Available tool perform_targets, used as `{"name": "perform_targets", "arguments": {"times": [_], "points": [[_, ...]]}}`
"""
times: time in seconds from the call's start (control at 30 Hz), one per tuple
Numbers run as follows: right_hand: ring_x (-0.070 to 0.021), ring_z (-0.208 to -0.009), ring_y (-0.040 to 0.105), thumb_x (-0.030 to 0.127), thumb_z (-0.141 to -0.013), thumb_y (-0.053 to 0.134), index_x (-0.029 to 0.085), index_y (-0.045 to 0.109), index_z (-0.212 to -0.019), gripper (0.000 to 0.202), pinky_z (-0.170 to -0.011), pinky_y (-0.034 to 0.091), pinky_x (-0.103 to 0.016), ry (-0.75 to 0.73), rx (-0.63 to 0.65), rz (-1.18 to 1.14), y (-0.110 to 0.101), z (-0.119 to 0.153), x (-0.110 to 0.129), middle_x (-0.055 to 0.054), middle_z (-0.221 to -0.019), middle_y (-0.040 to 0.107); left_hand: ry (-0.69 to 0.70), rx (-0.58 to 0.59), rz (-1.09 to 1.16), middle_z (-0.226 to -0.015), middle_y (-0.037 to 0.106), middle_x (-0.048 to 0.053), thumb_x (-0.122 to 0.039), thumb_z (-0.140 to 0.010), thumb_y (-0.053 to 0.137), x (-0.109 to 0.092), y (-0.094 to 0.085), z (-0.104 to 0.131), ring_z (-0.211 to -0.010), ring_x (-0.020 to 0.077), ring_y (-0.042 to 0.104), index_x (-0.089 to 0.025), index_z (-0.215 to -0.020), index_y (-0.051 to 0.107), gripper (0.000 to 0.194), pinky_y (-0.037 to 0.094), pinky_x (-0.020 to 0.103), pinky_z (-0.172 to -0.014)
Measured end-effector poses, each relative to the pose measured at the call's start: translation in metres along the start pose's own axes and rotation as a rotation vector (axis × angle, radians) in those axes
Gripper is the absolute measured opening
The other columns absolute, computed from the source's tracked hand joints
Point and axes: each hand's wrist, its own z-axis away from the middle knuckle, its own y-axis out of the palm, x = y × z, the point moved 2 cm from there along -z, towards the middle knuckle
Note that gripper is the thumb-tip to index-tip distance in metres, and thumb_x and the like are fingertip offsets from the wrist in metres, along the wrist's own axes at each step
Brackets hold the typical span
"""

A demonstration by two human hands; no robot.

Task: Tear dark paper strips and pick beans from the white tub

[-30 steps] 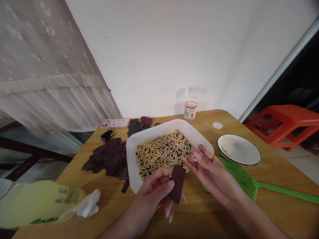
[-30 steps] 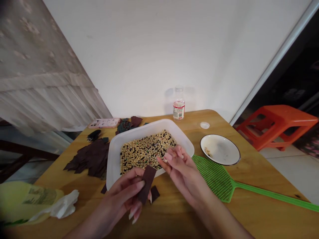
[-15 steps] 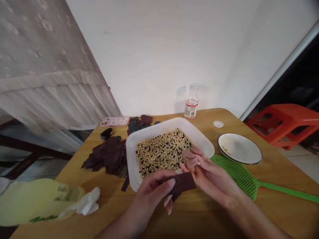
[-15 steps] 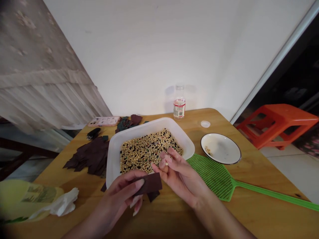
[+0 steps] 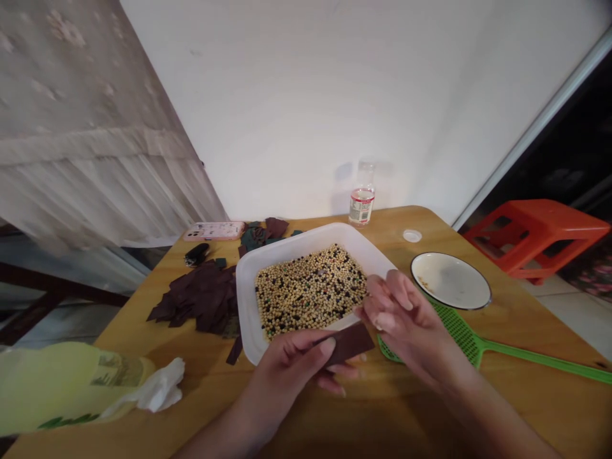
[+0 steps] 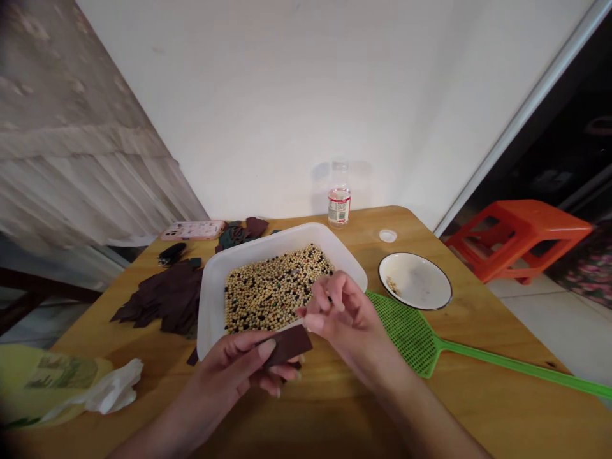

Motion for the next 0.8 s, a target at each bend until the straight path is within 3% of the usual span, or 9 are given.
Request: {"name": "perform_targets", "arguments": {"times": [0.17,0.27,0.37,0.53,0.67,0.8], "points": [[-0.0108,-0.079,0.057,0.001,-0.076,0.06,0.025,0.05,-0.076,0.026,-0.096,0.045,-0.038,-0.388,0.075,0.916,0.0012,0.0048,0.0078,0.004,-0.08,0.052,-0.035,-0.058,0.013,-0.099,0.072,0.004,-0.043,-0.081,0.061,-0.0024,-0.001,-0.0008,-0.091,0.0156,0.067,-0.025,-0.106,0.069,0.031,0.05,0.021,-0.072],[-0.015,-0.085,0.059,0.002,-0.077,0.059,0.026,0.054,-0.081,0.025,-0.089,0.049,-0.038,-0.48,0.134,1.173,0.0031,0.0064,0.0058,0.0,-0.085,0.056,-0.038,-0.063,0.009,-0.098,0.072,0.004,-0.043,-0.081,0.061,-0.0029,-0.0006,-0.0004,-0.093,0.016,0.067,-0.024,-0.103,0.07,0.03,0.05,0.021,-0.073],[-0.0169,-0.09,0.059,0.006,-0.078,0.061,0.028,0.054,-0.086,0.025,-0.084,0.051,-0.036,-0.473,0.138,1.152,0.0051,0.007,0.0033,-0.001,-0.089,0.059,-0.039,-0.042,0.016,-0.094,0.073,0.003,-0.042,-0.081,0.062,-0.0013,0.0006,0.0002,-0.091,0.0158,0.067,-0.025,-0.099,0.071,0.027,0.049,0.022,-0.073],[-0.0213,-0.105,0.054,0.013,-0.075,0.068,0.031,0.054,-0.098,0.032,-0.089,0.048,-0.042,-0.446,0.036,1.048,0.0044,0.0068,-0.0002,-0.003,-0.095,0.061,-0.049,0.004,0.043,-0.092,0.073,0.002,-0.041,-0.079,0.064,0.0029,0.0013,0.0004,-0.089,0.0165,0.067,-0.027,-0.094,0.072,0.023,0.049,0.024,-0.072],[-0.019,-0.092,0.061,0.013,-0.071,0.074,0.031,0.058,-0.096,0.035,-0.087,0.05,-0.039,-0.527,0.026,1.065,0.0044,0.0067,-0.001,0.001,-0.079,0.065,-0.056,-0.03,0.03,-0.088,0.073,0.003,-0.042,-0.078,0.064,0.0035,-0.0002,0.0,-0.087,0.0173,0.067,-0.025,-0.095,0.072,0.025,0.048,0.025,-0.071],[-0.0173,-0.091,0.065,0.008,-0.073,0.07,0.031,0.062,-0.096,0.034,-0.094,0.048,-0.041,-0.528,0.052,1.024,0.005,0.0078,0.0002,0.002,-0.088,0.07,-0.032,-0.037,0.04,-0.085,0.073,0.003,-0.042,-0.078,0.064,-0.0005,0.0001,-0.0012,-0.085,0.0159,0.067,-0.023,-0.095,0.072,0.026,0.049,0.023,-0.07]]}}
